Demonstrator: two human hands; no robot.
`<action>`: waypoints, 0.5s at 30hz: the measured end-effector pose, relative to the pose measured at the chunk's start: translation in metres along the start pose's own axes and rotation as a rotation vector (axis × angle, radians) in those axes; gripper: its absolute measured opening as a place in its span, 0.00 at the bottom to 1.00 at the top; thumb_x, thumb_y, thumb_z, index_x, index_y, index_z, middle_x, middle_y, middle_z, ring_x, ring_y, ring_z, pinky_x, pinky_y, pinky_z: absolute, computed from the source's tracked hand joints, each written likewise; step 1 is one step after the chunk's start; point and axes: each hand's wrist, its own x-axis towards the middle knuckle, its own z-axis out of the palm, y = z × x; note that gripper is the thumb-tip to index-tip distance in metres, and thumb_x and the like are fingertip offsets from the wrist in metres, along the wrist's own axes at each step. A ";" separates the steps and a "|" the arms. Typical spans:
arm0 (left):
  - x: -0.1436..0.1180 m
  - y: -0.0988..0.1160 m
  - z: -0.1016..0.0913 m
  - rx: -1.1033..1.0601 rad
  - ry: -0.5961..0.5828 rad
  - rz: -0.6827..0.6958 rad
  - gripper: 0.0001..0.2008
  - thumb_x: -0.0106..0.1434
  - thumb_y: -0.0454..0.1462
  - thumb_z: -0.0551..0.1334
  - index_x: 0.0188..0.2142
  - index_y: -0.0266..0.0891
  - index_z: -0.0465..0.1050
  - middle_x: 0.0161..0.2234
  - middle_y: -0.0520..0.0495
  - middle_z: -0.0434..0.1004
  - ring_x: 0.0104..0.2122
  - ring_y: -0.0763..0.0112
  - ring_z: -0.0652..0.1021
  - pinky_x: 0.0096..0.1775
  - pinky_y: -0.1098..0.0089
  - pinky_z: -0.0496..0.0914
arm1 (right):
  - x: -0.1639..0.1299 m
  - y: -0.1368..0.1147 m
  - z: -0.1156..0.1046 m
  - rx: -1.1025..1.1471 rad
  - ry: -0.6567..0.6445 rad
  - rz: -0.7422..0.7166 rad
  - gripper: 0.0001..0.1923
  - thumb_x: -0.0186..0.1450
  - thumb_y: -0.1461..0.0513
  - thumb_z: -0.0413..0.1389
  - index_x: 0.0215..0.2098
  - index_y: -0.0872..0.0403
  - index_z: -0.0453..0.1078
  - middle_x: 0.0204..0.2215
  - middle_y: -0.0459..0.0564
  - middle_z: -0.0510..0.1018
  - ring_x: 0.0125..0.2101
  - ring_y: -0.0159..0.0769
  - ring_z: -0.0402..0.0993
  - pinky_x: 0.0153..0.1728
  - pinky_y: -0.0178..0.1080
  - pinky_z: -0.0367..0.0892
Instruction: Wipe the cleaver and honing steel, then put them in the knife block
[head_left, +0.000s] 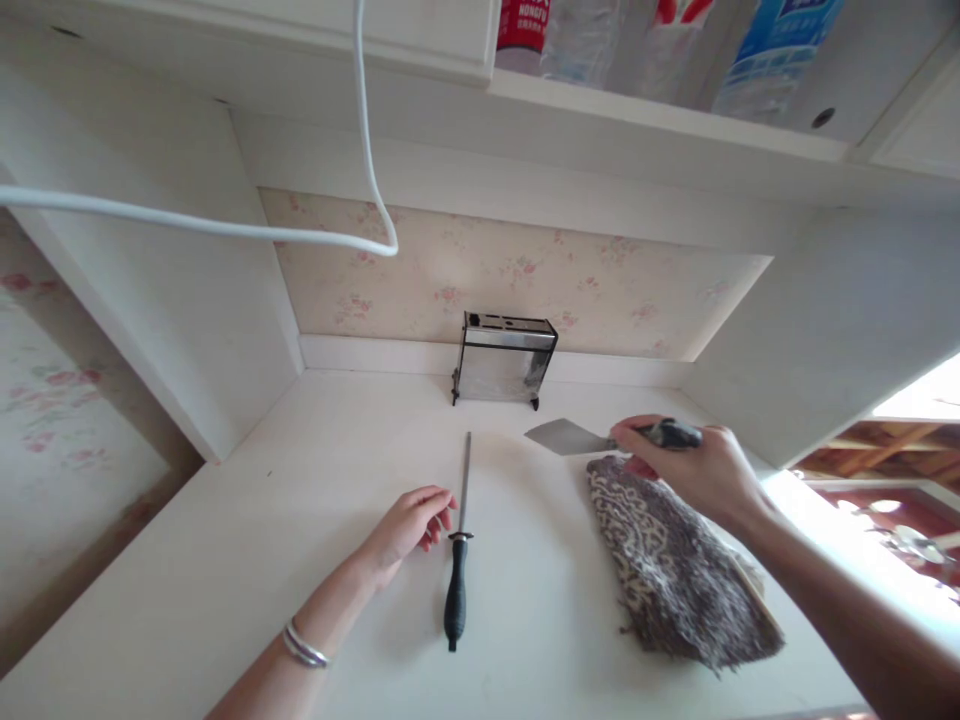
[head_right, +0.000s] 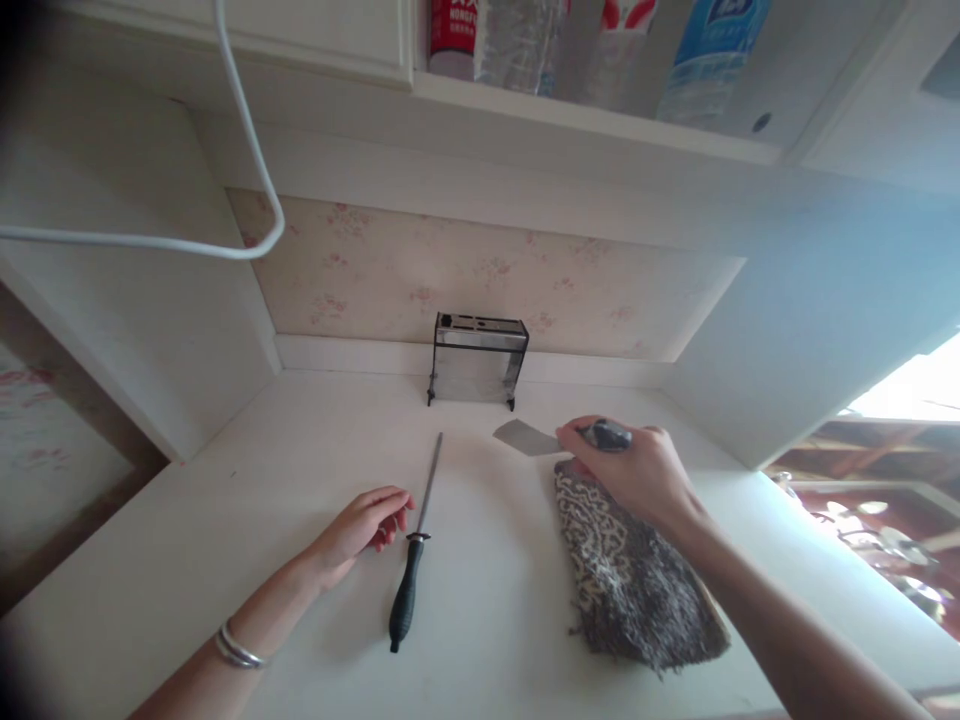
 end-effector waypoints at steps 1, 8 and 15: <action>0.000 0.000 0.000 -0.011 0.002 0.000 0.16 0.61 0.47 0.57 0.35 0.36 0.71 0.27 0.50 0.71 0.22 0.78 0.67 0.24 0.75 0.57 | 0.007 -0.004 -0.006 0.029 0.035 0.055 0.18 0.55 0.48 0.60 0.35 0.51 0.77 0.18 0.46 0.78 0.20 0.37 0.77 0.21 0.34 0.72; -0.001 0.001 -0.001 -0.021 -0.011 0.004 0.15 0.60 0.46 0.57 0.34 0.35 0.71 0.27 0.50 0.71 0.23 0.78 0.67 0.25 0.75 0.58 | 0.071 -0.046 -0.040 0.361 0.306 -0.062 0.15 0.52 0.56 0.65 0.35 0.57 0.76 0.21 0.53 0.79 0.19 0.39 0.77 0.21 0.37 0.75; 0.001 -0.002 -0.003 -0.051 -0.017 0.009 0.16 0.61 0.47 0.57 0.34 0.35 0.71 0.27 0.50 0.71 0.22 0.78 0.67 0.25 0.74 0.58 | 0.147 -0.067 -0.036 0.669 0.368 -0.093 0.07 0.49 0.64 0.62 0.24 0.61 0.71 0.15 0.54 0.76 0.15 0.39 0.74 0.13 0.34 0.69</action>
